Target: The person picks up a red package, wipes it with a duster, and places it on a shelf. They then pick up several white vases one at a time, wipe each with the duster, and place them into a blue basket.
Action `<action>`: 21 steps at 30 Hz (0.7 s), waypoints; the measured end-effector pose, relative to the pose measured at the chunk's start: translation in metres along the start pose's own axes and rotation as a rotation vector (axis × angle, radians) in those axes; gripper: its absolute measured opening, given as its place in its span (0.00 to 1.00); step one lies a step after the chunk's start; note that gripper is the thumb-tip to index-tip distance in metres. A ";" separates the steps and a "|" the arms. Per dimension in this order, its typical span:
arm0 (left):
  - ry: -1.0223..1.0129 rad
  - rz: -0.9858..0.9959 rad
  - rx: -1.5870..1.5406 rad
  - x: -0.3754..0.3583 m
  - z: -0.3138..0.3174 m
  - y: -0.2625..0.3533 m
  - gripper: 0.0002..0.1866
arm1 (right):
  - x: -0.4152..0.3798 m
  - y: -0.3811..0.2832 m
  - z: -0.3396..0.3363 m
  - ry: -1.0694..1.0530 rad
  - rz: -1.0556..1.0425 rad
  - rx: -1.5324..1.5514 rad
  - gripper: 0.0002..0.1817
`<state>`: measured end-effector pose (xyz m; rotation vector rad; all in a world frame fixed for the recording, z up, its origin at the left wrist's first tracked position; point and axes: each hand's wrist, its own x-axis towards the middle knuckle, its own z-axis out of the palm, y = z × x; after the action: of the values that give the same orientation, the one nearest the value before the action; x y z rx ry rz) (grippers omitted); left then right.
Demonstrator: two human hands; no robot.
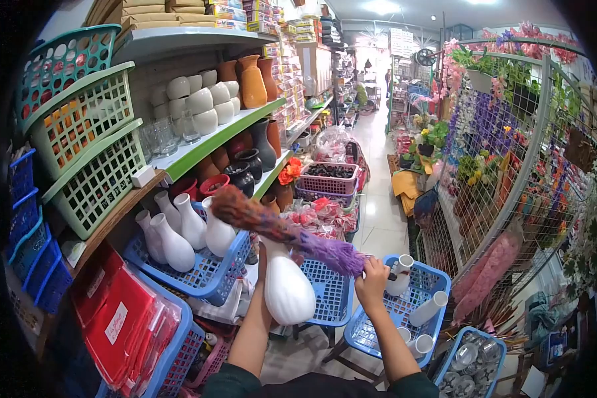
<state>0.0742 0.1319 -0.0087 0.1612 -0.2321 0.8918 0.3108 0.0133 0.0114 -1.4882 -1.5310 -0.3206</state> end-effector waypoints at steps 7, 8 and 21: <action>-0.591 -0.330 -0.227 0.004 0.005 -0.003 0.28 | -0.031 0.014 -0.006 -0.078 -0.113 0.123 0.12; -0.479 -0.152 -0.228 0.000 0.004 0.000 0.29 | -0.036 0.016 -0.010 -0.082 -0.113 0.125 0.12; -0.343 -0.083 0.028 0.000 -0.012 -0.006 0.29 | -0.017 -0.002 -0.021 -0.018 -0.042 -0.002 0.15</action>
<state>0.0807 0.1307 -0.0208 0.3486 -0.5282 0.7814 0.3145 -0.0136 0.0103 -1.4652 -1.5783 -0.3347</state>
